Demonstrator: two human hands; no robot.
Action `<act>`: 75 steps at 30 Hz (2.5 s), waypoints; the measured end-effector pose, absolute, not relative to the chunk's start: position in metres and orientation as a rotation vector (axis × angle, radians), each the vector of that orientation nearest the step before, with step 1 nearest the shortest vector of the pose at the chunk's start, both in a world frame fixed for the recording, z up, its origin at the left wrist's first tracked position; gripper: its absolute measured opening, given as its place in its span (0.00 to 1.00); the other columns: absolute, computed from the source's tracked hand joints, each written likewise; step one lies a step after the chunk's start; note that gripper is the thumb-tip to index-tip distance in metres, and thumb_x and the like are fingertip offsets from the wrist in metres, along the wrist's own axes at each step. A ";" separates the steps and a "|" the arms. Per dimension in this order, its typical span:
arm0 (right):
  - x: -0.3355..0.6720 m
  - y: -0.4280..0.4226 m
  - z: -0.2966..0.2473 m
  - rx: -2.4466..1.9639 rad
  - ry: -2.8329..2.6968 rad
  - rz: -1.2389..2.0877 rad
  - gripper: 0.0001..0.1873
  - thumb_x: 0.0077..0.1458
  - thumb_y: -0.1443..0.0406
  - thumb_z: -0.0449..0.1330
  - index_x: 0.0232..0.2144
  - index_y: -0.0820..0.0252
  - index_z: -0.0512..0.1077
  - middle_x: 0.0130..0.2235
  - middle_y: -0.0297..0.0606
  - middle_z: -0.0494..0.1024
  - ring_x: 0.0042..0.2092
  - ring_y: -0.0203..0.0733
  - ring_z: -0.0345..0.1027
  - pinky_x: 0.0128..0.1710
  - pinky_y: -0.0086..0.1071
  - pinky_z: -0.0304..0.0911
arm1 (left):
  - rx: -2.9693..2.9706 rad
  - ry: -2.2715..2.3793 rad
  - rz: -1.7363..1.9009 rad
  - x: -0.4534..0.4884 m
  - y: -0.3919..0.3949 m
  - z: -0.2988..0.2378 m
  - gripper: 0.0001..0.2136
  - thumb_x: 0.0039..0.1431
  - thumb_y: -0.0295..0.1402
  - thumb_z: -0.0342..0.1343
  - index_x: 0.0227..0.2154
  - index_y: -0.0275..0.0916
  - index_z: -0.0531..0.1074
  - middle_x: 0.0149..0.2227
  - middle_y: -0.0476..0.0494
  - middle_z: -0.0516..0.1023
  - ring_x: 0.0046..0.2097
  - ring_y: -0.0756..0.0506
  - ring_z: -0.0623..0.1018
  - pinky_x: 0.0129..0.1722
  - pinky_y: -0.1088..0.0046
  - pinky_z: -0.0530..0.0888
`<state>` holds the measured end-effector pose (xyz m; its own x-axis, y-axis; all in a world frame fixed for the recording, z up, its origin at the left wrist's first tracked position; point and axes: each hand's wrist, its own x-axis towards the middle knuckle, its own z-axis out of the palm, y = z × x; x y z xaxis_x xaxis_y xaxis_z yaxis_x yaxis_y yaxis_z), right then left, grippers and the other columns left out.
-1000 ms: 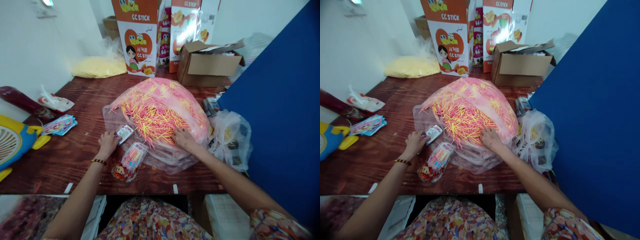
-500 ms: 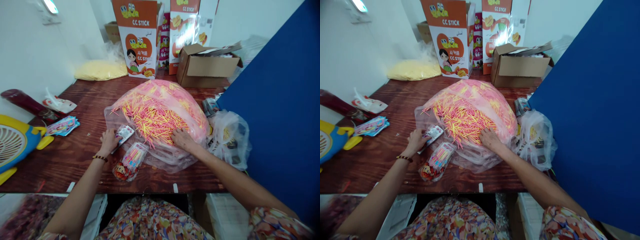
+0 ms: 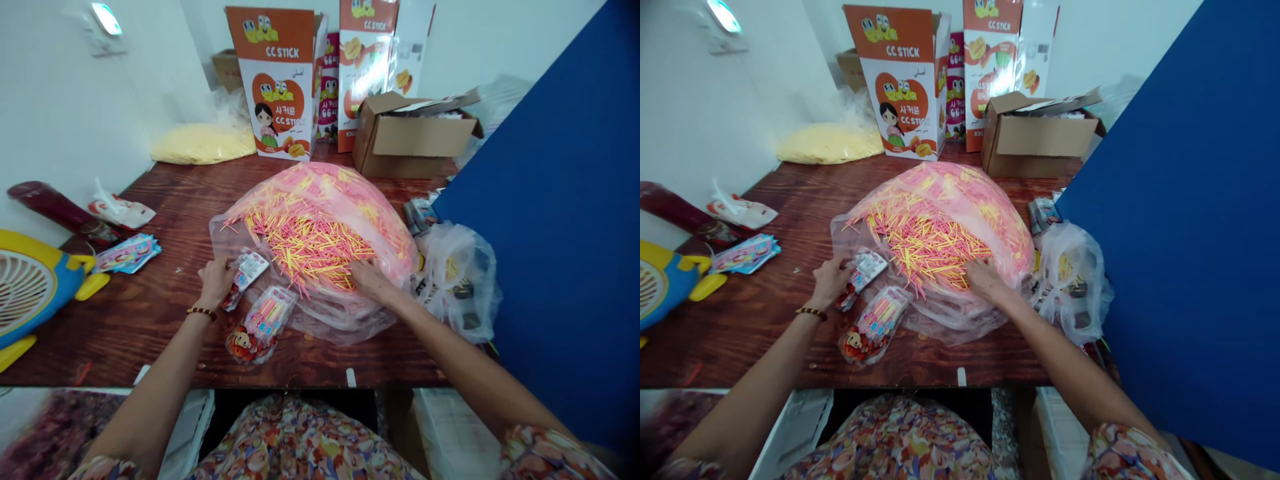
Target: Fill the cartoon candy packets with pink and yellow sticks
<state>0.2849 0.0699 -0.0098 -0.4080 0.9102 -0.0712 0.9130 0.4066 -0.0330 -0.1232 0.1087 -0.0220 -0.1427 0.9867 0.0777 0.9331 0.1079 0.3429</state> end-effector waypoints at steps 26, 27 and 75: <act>0.220 0.032 -0.004 2.091 2.424 -2.574 0.14 0.54 0.52 0.59 0.35 0.57 0.70 0.32 0.35 0.78 0.36 0.42 0.72 0.42 0.37 0.66 | 1.571 1.848 1.189 -0.137 0.111 -0.002 0.13 0.53 0.37 0.54 0.37 0.36 0.77 0.34 0.44 0.81 0.35 0.47 0.76 0.36 0.73 0.71; 0.212 0.024 -0.009 2.061 2.478 -2.513 0.13 0.56 0.54 0.58 0.37 0.56 0.70 0.34 0.36 0.79 0.39 0.43 0.72 0.45 0.38 0.66 | 1.531 1.806 1.239 -0.135 0.110 0.002 0.12 0.52 0.37 0.55 0.36 0.36 0.76 0.34 0.45 0.80 0.34 0.47 0.76 0.35 0.74 0.71; 0.202 0.045 0.061 2.109 2.847 -2.060 0.11 0.60 0.55 0.54 0.33 0.54 0.65 0.27 0.30 0.72 0.29 0.37 0.64 0.32 0.31 0.59 | 1.630 1.103 0.889 -0.009 0.029 0.039 0.10 0.58 0.40 0.59 0.29 0.39 0.79 0.28 0.47 0.77 0.30 0.48 0.73 0.32 0.73 0.68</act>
<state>0.2021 0.0446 0.0607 -0.1586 0.9743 0.1601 0.1525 0.1844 -0.9709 -0.0094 0.0294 0.0385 0.3308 0.9419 0.0587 0.2575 -0.1500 0.9546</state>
